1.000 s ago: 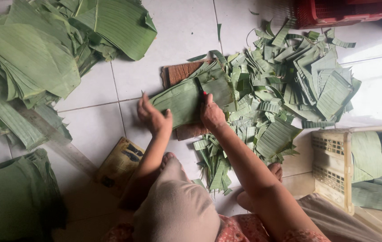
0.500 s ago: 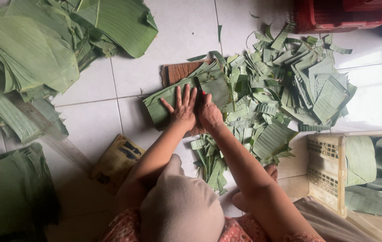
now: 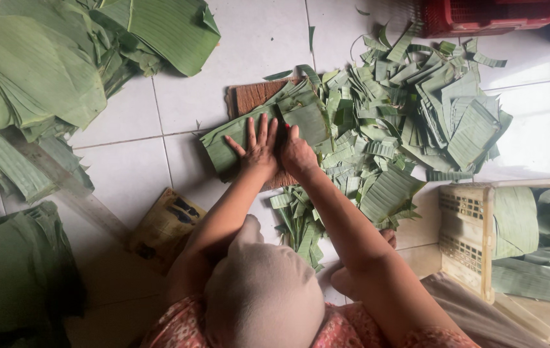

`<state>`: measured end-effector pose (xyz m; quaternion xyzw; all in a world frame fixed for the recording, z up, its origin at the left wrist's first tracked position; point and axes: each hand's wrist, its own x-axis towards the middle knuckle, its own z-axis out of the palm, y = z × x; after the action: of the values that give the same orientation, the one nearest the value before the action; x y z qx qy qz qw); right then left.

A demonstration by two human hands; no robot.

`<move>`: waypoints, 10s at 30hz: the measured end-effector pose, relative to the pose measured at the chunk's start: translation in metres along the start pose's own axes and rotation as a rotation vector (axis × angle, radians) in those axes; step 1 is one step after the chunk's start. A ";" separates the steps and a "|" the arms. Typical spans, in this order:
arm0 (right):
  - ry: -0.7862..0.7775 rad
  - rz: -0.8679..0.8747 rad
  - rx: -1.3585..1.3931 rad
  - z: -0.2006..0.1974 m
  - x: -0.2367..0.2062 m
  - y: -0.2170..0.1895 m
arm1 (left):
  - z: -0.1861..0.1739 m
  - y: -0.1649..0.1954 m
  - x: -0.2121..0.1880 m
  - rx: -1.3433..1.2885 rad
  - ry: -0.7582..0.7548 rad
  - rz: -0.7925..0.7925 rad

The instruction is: The person sits on a tiled floor and trims banana leaves with red-handled shears, cutting off edges and torn sections over a wooden board. They stack the trimmed leaves, then gather the stacks and place them into a plastic crate.

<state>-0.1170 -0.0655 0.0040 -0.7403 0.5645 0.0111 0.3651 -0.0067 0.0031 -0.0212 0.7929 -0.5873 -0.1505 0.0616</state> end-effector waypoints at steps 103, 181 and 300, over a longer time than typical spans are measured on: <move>-0.461 0.353 1.221 0.047 -0.111 0.031 | -0.027 -0.109 -0.013 -1.431 -0.412 -0.631; 0.999 1.111 -0.528 -0.329 -0.346 0.504 | -0.034 0.306 -0.011 -0.496 -0.107 0.169; 0.276 0.786 -0.175 -0.178 -0.276 0.375 | -0.247 0.109 -0.070 0.173 -0.617 0.445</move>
<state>-0.6043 0.0289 0.0547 -0.4915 0.8442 0.0980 0.1900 -0.0475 0.0170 0.2541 0.5659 -0.7464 -0.3145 -0.1538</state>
